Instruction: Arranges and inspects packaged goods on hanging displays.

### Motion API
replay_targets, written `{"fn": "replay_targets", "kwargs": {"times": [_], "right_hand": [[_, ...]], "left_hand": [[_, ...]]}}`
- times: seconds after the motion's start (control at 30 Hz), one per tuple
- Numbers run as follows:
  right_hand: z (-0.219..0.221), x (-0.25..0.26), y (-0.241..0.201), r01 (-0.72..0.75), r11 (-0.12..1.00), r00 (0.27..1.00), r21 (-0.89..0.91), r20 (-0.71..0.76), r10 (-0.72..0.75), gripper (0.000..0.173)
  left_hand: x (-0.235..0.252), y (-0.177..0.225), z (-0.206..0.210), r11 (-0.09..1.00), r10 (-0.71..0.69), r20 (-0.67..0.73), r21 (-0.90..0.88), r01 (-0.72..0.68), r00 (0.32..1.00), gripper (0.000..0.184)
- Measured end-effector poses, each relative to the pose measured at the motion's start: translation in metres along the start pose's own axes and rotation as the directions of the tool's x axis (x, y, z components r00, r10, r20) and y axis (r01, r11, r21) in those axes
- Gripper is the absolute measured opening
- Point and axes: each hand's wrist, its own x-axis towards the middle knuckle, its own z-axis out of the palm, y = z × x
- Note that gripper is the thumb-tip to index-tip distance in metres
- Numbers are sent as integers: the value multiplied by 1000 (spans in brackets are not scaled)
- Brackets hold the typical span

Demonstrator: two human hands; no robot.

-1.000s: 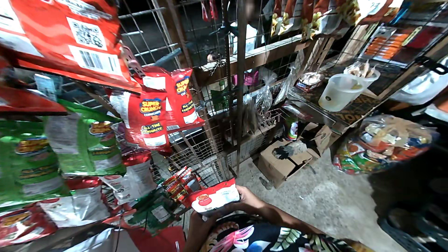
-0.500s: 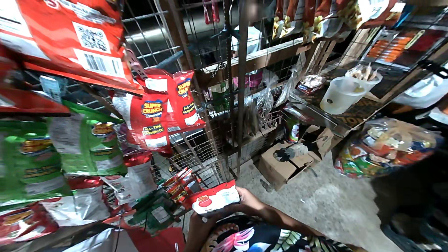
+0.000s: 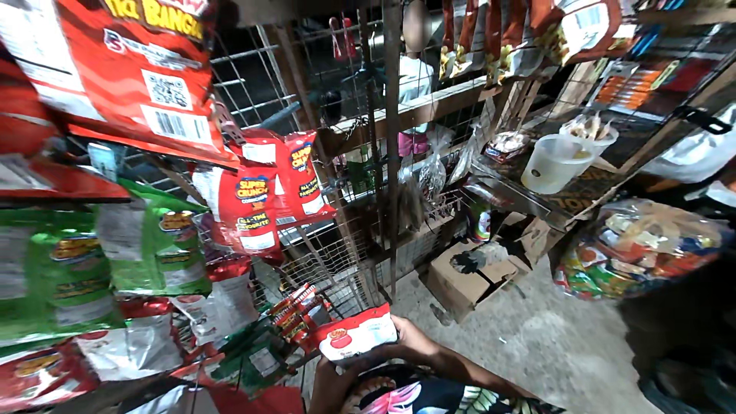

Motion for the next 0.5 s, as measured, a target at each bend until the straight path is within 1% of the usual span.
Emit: {"fn": "replay_targets", "kwargs": {"times": [0.2,0.37,0.5], "right_hand": [[1,-5,-5,-17,1000,1000,23,-5,17,57],[2,-7,0,18,1000,1000,3,-4,-18,56],[2,-7,9,37,999,999,40,21,-38,57]], "left_hand": [[-2,1,2,999,45,5,-30,-44,999,48],[-5,1,1,996,87,10,-3,-87,996,46],[-8,4,0,996,94,4,-6,-94,996,42]]}}
